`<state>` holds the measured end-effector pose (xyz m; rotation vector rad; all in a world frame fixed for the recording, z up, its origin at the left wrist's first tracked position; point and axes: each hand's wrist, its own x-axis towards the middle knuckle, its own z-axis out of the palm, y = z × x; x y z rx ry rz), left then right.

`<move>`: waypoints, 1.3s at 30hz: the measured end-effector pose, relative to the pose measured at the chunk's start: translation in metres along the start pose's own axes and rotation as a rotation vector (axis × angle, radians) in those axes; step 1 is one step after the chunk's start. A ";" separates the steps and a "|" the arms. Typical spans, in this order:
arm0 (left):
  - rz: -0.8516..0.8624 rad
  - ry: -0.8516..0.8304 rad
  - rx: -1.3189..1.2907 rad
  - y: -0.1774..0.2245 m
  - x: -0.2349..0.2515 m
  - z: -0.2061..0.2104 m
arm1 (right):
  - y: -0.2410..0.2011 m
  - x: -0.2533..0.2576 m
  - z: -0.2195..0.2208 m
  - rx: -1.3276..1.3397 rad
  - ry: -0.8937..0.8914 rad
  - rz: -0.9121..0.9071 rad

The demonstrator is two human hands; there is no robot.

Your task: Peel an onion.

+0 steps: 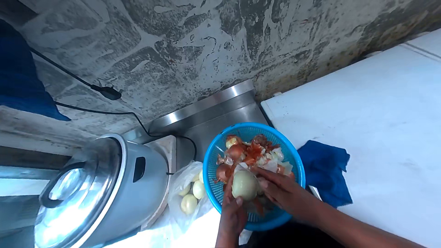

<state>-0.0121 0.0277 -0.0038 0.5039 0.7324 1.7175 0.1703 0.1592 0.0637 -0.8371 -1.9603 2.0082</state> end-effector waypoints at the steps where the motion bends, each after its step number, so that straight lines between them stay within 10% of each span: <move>1: -0.002 0.004 -0.009 0.000 0.000 0.001 | 0.001 -0.003 0.001 -0.045 -0.008 -0.014; 13: -0.007 -0.090 -0.020 0.001 0.003 0.002 | 0.014 0.005 0.015 0.012 0.114 -0.020; 22: -0.046 0.237 0.373 -0.004 0.011 0.016 | 0.029 0.001 0.027 -0.262 0.250 -0.186; 28: 0.097 0.131 0.345 -0.004 0.002 0.014 | 0.021 0.015 0.003 -0.105 0.353 0.043; 39: 0.006 0.339 0.204 -0.006 0.009 0.012 | 0.015 -0.004 0.021 -0.133 0.053 -0.096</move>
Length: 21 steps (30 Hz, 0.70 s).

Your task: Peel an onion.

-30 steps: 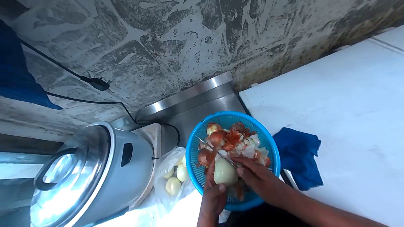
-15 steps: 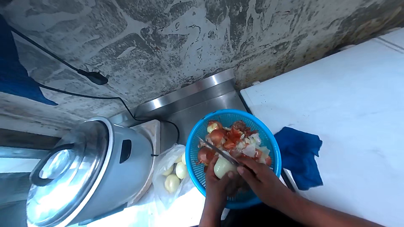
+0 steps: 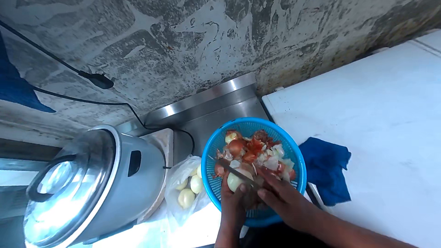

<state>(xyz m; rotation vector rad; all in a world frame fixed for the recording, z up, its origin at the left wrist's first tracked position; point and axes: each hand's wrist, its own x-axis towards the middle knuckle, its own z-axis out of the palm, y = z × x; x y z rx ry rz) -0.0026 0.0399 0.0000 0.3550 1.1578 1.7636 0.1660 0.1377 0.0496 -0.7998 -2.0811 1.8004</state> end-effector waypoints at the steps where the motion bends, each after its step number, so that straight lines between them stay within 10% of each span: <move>1: 0.009 -0.006 0.007 0.000 -0.001 0.000 | 0.002 0.000 0.004 -0.008 -0.008 0.000; 21: 0.065 -0.081 -0.077 0.002 -0.005 -0.001 | 0.005 0.010 -0.014 0.171 0.026 0.151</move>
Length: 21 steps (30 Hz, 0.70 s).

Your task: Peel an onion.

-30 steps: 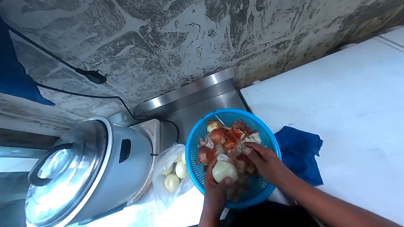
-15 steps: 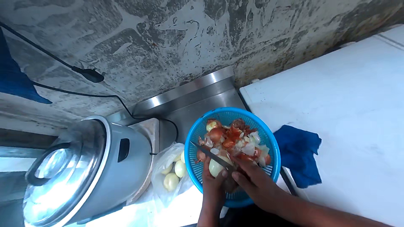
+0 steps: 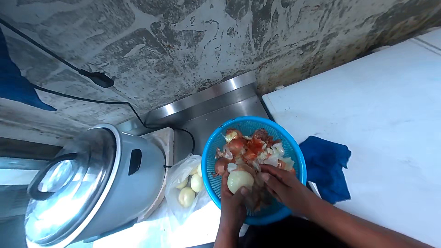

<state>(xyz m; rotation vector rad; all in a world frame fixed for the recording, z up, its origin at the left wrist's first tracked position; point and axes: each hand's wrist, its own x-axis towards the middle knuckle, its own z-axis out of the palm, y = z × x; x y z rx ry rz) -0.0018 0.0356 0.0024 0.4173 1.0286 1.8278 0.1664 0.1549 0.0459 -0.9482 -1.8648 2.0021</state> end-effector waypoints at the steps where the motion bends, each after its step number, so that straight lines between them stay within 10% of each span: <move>1: -0.005 0.006 -0.004 0.000 0.001 0.000 | -0.002 -0.004 0.001 -0.029 -0.033 -0.017; 14: -0.002 -0.105 0.031 0.000 -0.002 0.001 | 0.005 0.000 0.009 -0.146 0.029 -0.032; 21: -0.072 0.120 0.063 -0.001 0.002 0.002 | -0.002 -0.009 0.011 -0.181 0.052 -0.118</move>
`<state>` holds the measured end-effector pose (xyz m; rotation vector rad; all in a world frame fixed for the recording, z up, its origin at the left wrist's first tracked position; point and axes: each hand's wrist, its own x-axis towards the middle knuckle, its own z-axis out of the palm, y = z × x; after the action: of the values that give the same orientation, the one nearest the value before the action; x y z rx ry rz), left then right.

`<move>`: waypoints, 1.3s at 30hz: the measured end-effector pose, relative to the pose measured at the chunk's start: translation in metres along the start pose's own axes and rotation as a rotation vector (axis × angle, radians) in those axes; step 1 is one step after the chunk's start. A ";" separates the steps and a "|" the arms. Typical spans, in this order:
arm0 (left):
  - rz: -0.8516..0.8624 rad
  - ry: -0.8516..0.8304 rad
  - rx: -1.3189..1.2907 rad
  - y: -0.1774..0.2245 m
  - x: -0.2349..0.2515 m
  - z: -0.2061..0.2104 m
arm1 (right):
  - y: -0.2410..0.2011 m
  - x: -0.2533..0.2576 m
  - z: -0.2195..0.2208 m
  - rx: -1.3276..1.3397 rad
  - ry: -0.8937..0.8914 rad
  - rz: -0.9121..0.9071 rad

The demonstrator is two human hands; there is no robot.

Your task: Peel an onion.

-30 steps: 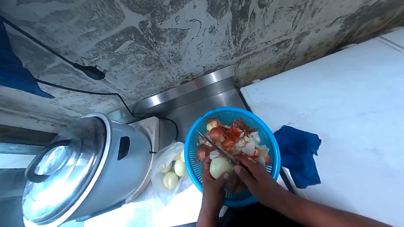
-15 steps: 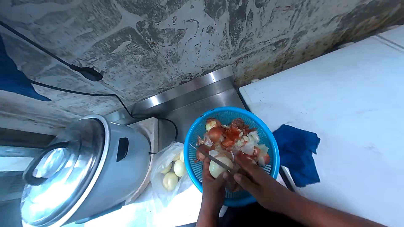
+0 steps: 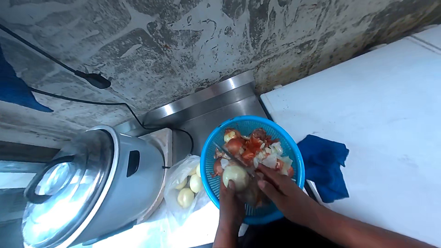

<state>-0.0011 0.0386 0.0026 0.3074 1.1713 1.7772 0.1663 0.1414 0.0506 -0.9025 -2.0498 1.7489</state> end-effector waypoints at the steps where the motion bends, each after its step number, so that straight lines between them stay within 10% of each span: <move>1: -0.011 -0.006 -0.027 0.000 0.002 -0.001 | 0.000 -0.001 0.005 -0.020 0.003 -0.048; 39: 0.018 -0.076 -0.220 -0.003 -0.004 -0.008 | -0.010 0.001 0.010 -0.473 -0.111 -0.073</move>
<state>-0.0029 0.0308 -0.0029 0.2530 0.9129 1.8739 0.1569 0.1338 0.0584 -0.8513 -2.5937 1.3211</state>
